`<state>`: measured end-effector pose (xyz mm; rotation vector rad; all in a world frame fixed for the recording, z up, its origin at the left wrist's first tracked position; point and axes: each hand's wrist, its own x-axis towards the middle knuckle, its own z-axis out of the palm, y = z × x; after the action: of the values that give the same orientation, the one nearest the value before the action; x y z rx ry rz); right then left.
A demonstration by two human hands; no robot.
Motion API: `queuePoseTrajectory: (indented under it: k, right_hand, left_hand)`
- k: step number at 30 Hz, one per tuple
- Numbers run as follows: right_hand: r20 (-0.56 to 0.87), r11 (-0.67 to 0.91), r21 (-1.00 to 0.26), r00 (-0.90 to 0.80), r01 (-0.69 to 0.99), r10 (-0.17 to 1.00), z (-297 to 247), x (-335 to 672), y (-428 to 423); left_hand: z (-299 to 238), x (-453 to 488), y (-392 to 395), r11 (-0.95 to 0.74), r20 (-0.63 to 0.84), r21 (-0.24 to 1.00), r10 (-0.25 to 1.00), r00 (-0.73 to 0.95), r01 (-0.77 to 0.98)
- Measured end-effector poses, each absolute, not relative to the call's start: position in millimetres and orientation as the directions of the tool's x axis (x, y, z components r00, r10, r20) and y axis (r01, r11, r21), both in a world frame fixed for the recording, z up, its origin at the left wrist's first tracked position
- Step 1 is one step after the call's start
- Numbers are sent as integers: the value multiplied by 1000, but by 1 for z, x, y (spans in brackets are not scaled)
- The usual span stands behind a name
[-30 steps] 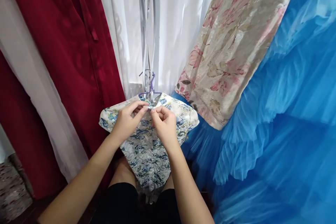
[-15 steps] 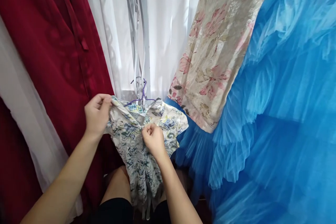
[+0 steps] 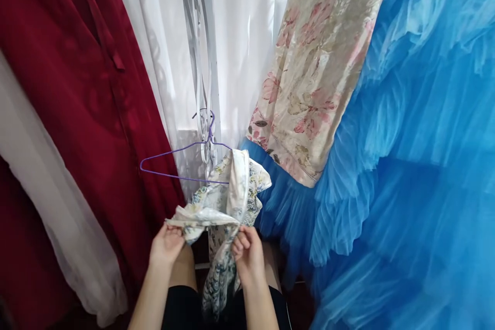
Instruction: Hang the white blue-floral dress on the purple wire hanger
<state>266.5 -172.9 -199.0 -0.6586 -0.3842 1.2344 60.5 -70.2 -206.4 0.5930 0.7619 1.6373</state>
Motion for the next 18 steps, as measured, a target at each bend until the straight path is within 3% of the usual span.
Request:
queuePoseTrajectory:
  k: [3,5,8,10,12,14,18]
  right_hand:
    - [-80,328,-656,495,-680,865,-229,309,-183]
    - [-79,399,-688,608,-607,790,-237,327,-187]
    - [-131,442,-746,760,-498,636,-235,326,-190]
    - [-85,398,-819,774,-413,627,-227,310,-190]
    - [32,306,-898,649,-315,760,-215,290,-188]
    - [72,189,-947,404,-258,912,-203,269,-187]
    - [-80,-51,-916,57,-397,995,-191,238,-189]
  left_hand:
    - [-229,94,-100,238,-275,567,957,92,-788]
    - [-222,111,-112,318,-257,490,943,214,-812]
    - [-196,123,-126,181,-72,596,983,172,-782]
    - [-179,128,-139,81,34,720,988,152,-689]
    - [-167,132,-155,2,115,843,976,184,-537]
    - [-160,135,-168,-83,183,912,958,219,-402]
    - [-146,134,-175,-241,314,935,903,294,-260]
